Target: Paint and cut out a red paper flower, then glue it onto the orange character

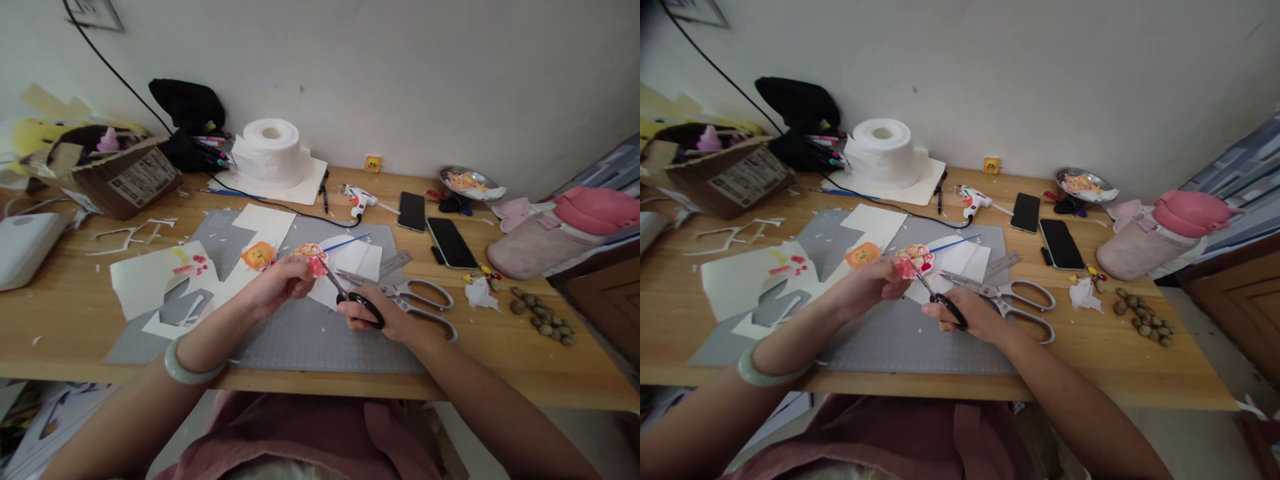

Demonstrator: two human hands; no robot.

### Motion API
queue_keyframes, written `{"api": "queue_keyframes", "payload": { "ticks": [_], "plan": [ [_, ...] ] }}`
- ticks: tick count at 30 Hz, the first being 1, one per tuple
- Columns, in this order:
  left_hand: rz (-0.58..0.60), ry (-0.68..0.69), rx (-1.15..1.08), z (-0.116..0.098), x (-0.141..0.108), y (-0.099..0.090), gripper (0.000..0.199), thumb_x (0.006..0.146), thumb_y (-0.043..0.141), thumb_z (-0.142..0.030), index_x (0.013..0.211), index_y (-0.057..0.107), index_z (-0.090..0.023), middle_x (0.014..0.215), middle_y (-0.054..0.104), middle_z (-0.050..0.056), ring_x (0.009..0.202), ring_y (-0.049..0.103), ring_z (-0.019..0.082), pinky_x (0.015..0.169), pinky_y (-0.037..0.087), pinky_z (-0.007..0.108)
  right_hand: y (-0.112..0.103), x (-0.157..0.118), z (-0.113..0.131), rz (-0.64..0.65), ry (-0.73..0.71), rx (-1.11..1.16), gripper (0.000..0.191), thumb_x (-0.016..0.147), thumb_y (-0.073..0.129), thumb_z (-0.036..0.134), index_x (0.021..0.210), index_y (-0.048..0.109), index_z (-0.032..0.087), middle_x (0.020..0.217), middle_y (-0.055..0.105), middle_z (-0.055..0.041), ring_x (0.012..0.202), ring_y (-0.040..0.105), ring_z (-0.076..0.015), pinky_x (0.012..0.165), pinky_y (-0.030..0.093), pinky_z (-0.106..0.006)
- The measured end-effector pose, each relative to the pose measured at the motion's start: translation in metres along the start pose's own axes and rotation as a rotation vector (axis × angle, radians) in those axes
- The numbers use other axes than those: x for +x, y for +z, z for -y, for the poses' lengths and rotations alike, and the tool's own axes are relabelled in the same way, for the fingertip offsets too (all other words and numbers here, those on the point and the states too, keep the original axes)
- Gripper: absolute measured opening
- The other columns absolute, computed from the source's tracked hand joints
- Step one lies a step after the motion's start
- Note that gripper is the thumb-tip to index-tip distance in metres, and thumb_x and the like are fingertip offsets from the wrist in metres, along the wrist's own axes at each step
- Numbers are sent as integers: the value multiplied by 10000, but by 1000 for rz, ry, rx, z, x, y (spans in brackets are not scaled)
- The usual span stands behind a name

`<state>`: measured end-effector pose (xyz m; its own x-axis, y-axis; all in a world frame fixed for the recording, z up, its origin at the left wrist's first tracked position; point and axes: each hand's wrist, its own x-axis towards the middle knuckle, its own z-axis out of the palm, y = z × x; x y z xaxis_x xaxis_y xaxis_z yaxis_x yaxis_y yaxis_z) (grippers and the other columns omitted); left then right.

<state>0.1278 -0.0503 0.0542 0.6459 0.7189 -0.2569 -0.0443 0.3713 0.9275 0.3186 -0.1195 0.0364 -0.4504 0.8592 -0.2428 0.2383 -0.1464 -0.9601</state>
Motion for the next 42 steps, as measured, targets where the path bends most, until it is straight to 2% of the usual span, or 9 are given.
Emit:
{"api": "queue_keyframes", "payload": {
  "ticks": [6, 11, 16, 21, 28, 31, 35, 39, 42],
  "plan": [
    [-64, 94, 29, 7, 0, 6, 226, 583, 533, -211, 404, 396, -190, 393, 368, -43, 405, 270, 56, 422, 187, 235, 2, 2, -6, -17, -4, 7, 467, 874, 548, 498, 548, 380, 209, 463, 422, 51, 430, 333, -68, 445, 219, -244],
    [-135, 154, 23, 11, 0, 14, 190, 626, 546, -199, 500, 404, -197, 436, 381, -68, 430, 286, 61, 431, 210, 220, 6, 3, -6, -35, -6, 27, 455, 873, 547, 516, 577, 392, 207, 461, 442, 48, 424, 348, -73, 443, 244, -242],
    [-185, 175, 8, 17, 1, 19, 164, 668, 572, -228, 599, 424, -205, 484, 384, -90, 439, 261, 59, 431, 217, 203, 12, 5, -4, -5, 7, 82, 510, 842, 543, 624, 585, 470, 190, 520, 523, 15, 463, 432, -90, 470, 338, -242],
    [-208, 179, 8, 19, 2, 24, 143, 673, 574, -235, 625, 443, -203, 500, 392, -91, 444, 273, 57, 428, 227, 197, 16, 5, 0, 6, 18, 108, 596, 797, 527, 736, 597, 523, 175, 546, 569, -6, 481, 470, -95, 488, 369, -236],
    [-234, 191, -24, 21, 1, 32, 201, 704, 588, -280, 639, 412, -209, 504, 377, -99, 454, 281, 57, 438, 239, 189, 20, 6, 0, -5, 30, 159, 666, 715, 529, 839, 642, 520, 178, 550, 569, 5, 475, 481, -93, 491, 394, -233],
    [-231, 185, -40, 20, 0, 31, 191, 696, 583, -268, 638, 411, -209, 507, 376, -99, 454, 280, 57, 443, 244, 189, 22, 5, -3, -54, 25, 193, 662, 706, 533, 850, 650, 493, 191, 516, 525, 25, 441, 448, -90, 464, 377, -238],
    [-191, 151, -54, 18, 1, 27, 205, 668, 569, -259, 594, 384, -212, 490, 362, -94, 442, 282, 59, 439, 241, 201, 19, 6, -3, -193, -1, 227, 628, 739, 529, 820, 628, 476, 204, 465, 461, 44, 408, 396, -90, 440, 337, -245],
    [-87, 79, -35, 20, 2, 23, 209, 617, 561, -249, 524, 379, -208, 436, 355, -85, 420, 257, 55, 427, 197, 218, 9, 7, -1, -355, -33, 239, 553, 740, 615, 698, 554, 488, 193, 487, 489, 26, 435, 404, -83, 452, 324, -238],
    [-3, 26, 3, 22, 2, 21, 140, 573, 556, -213, 517, 429, -196, 418, 369, -82, 415, 252, 53, 428, 177, 229, 5, 8, 3, -425, -50, 251, 476, 715, 665, 598, 535, 499, 190, 495, 501, 28, 454, 419, -80, 468, 337, -232]
  ]
}}
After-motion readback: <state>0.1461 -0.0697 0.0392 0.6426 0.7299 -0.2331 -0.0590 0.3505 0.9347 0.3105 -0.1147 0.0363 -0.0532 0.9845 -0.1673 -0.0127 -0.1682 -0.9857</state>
